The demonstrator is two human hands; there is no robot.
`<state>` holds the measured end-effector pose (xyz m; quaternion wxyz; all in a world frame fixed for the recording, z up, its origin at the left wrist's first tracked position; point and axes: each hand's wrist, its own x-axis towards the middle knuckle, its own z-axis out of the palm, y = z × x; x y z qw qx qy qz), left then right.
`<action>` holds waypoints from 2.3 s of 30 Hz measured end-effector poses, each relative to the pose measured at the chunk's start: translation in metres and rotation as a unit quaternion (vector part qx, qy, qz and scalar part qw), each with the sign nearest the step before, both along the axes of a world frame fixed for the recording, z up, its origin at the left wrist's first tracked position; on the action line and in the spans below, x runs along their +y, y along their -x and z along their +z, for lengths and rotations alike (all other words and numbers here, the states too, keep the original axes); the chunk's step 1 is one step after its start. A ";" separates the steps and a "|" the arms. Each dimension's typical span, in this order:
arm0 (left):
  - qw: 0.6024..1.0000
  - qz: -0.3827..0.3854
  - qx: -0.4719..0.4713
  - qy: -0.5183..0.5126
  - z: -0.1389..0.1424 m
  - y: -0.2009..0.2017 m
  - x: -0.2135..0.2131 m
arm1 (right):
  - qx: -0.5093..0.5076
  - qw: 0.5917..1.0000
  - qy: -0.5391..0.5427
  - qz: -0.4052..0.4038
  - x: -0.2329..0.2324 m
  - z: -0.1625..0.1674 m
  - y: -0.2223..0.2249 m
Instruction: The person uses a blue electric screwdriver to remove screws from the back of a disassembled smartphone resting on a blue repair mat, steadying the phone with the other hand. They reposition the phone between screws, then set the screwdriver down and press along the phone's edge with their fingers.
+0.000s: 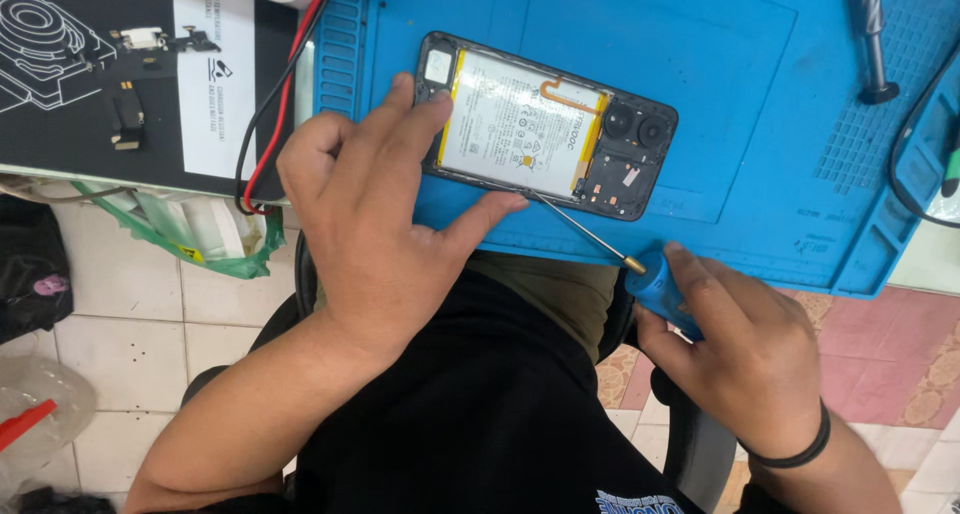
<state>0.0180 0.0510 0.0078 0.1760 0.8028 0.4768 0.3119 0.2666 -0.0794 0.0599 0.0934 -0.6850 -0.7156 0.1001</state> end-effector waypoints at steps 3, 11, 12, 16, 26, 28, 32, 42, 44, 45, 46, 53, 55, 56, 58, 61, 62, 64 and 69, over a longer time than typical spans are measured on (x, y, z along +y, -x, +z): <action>1.000 0.001 -0.002 -0.005 -0.001 0.000 0.000 | -0.002 1.000 0.003 0.002 0.000 0.000 -0.001; 1.000 0.009 -0.008 -0.008 -0.006 -0.001 0.000 | 0.001 0.999 -0.002 0.032 0.005 -0.001 0.004; 1.000 0.006 -0.006 -0.010 -0.006 -0.001 0.000 | 0.000 0.999 -0.003 0.035 0.005 -0.001 0.005; 1.000 -0.006 0.004 0.001 -0.004 0.004 -0.001 | 0.022 0.999 -0.019 0.020 0.005 0.001 0.002; 0.998 0.018 0.059 -0.030 0.004 -0.011 -0.001 | -0.029 0.995 -0.027 0.087 0.038 0.012 -0.035; 0.996 0.031 0.069 -0.050 0.003 -0.015 0.000 | -0.025 0.995 -0.020 0.096 0.043 0.010 -0.036; 0.996 0.048 0.065 -0.041 0.003 -0.016 -0.001 | -0.024 0.993 -0.024 0.115 0.047 0.009 -0.037; 0.996 0.042 0.067 -0.039 0.001 -0.016 -0.004 | -0.034 0.992 -0.021 0.121 0.048 0.011 -0.036; 0.996 0.043 0.067 -0.040 0.000 -0.016 -0.004 | -0.030 0.992 -0.021 0.122 0.048 0.010 -0.036; 0.996 0.043 0.066 -0.041 0.000 -0.016 -0.004 | -0.029 0.992 -0.021 0.123 0.048 0.010 -0.035; 0.996 0.043 0.065 -0.042 0.000 -0.016 -0.004 | -0.028 0.992 -0.023 0.124 0.048 0.010 -0.035; 0.996 0.043 0.068 -0.045 -0.002 -0.015 -0.004 | -0.026 0.991 -0.036 0.124 0.046 0.008 -0.035; 0.996 0.044 0.069 -0.047 -0.002 -0.015 -0.004 | -0.025 0.992 -0.034 0.123 0.045 0.008 -0.036; 0.995 0.043 0.071 -0.050 -0.003 -0.015 -0.004 | -0.023 0.992 -0.034 0.123 0.045 0.008 -0.036; 0.995 0.042 0.075 -0.054 -0.003 -0.015 -0.004 | -0.021 0.992 -0.031 0.123 0.045 0.008 -0.036; 0.995 0.044 0.073 -0.053 -0.003 -0.015 -0.004 | -0.023 0.992 -0.030 0.123 0.045 0.008 -0.036; 0.995 0.043 0.074 -0.054 -0.002 -0.015 -0.004 | -0.025 0.992 -0.027 0.122 0.045 0.008 -0.036; 0.995 0.041 0.075 -0.057 -0.002 -0.015 -0.003 | -0.027 0.991 -0.022 0.126 0.047 0.010 -0.037; 0.995 0.042 0.070 -0.054 -0.002 -0.015 -0.003 | -0.024 0.990 -0.008 0.142 0.050 0.011 -0.040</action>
